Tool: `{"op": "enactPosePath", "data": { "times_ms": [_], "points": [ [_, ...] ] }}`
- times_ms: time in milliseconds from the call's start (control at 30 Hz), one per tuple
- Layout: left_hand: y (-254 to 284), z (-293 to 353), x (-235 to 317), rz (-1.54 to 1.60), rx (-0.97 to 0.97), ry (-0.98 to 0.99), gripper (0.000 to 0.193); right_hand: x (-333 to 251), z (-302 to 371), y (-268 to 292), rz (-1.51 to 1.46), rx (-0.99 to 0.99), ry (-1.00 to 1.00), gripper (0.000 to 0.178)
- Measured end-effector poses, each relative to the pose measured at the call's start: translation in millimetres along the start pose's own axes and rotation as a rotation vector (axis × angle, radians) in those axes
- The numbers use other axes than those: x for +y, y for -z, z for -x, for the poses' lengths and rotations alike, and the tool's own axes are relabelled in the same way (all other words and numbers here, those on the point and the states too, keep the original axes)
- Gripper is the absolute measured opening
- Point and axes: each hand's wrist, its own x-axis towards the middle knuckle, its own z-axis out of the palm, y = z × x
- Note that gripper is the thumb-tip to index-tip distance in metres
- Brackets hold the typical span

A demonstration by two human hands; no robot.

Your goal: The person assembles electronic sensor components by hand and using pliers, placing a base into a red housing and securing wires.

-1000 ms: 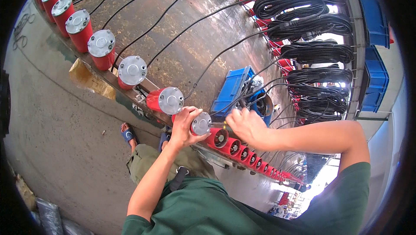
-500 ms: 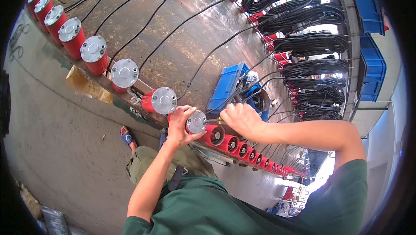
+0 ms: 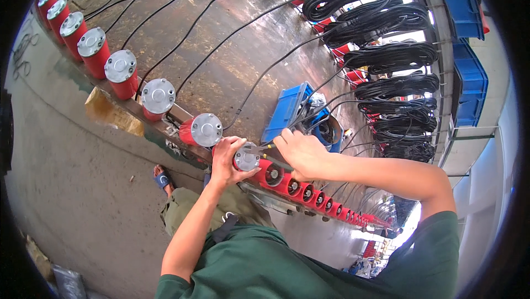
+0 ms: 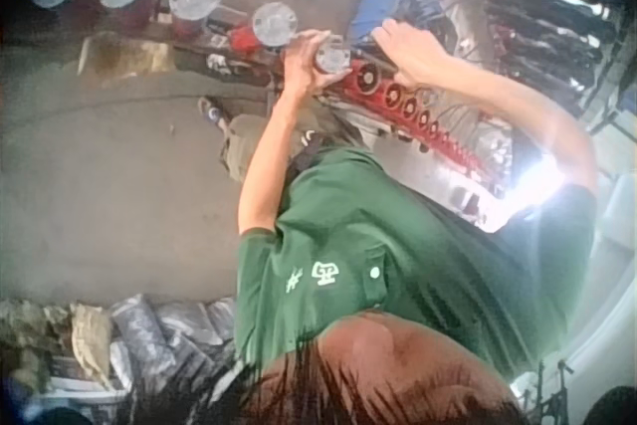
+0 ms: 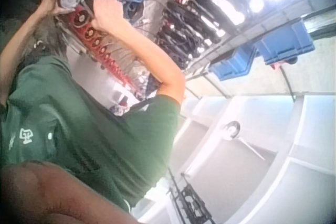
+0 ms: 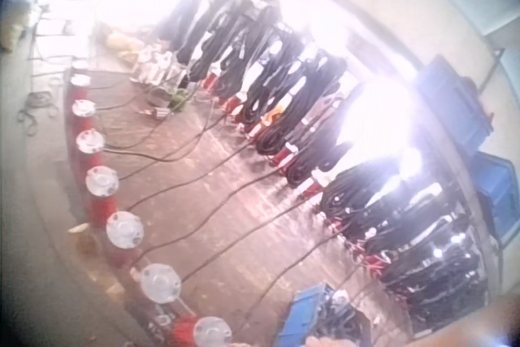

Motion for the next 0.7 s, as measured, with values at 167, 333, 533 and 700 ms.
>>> {"op": "enactPosePath", "data": {
  "times_ms": [167,333,533,700],
  "points": [
    [1,1,0,0.058,0.002,0.005,0.090,10,-24,-8,0.244,0.121,0.178,0.073],
    [3,-1,1,0.057,0.042,-0.013,0.088,16,-44,9,0.503,0.243,0.358,0.031],
    [3,1,0,0.062,0.026,0.012,0.087,20,-48,9,0.613,0.299,0.439,0.028],
    [1,4,-3,0.055,-0.002,0.019,0.090,-26,-41,36,-0.930,-0.819,-0.468,0.027]
  ]
}}
